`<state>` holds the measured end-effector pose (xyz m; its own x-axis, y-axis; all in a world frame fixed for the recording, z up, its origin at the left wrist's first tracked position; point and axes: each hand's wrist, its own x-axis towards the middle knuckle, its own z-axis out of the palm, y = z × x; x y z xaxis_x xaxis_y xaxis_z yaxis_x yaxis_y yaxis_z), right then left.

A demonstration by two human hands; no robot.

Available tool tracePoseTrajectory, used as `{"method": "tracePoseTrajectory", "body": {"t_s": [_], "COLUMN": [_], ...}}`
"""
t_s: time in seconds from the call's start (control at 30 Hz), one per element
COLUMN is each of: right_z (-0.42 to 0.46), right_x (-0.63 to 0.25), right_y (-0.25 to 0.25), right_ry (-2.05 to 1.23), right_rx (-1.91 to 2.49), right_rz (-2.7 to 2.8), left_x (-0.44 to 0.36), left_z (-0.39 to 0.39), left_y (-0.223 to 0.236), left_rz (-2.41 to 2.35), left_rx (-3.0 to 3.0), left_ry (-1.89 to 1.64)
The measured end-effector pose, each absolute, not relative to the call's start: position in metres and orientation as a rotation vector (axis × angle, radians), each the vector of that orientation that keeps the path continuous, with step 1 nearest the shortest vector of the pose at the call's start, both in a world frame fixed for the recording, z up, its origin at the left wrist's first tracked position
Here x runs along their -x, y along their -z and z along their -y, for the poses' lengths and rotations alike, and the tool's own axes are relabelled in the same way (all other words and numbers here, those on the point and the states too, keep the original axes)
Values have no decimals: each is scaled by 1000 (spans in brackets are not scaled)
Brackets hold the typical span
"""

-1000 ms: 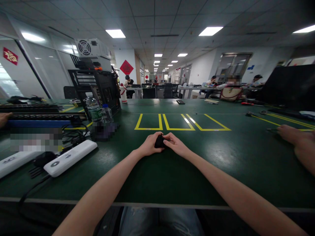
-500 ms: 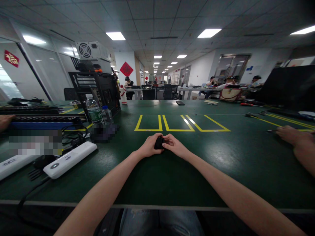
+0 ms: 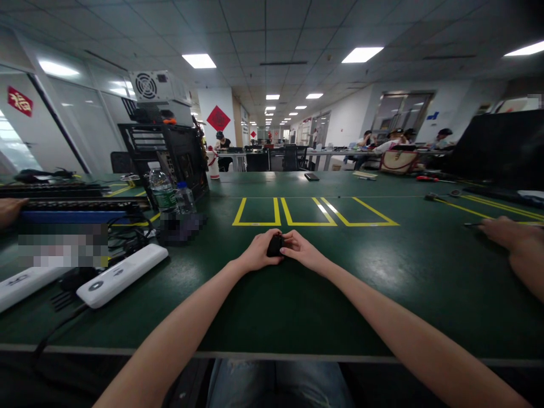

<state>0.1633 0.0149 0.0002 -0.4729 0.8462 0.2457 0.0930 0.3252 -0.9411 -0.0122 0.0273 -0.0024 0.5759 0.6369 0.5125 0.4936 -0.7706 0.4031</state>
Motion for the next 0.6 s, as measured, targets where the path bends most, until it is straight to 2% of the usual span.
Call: {"method": "tracePoseTrajectory", "body": {"t_s": [0.6], "right_z": [-12], "right_x": [-164], "right_y": [-1], "right_ry": [-1199], "right_rx": [863], "right_rz": [1819], "left_x": [13], "left_z": [-26], "left_y": [1], "left_rz": [-934], "left_rx": [-2573], "left_ry": [-961]}}
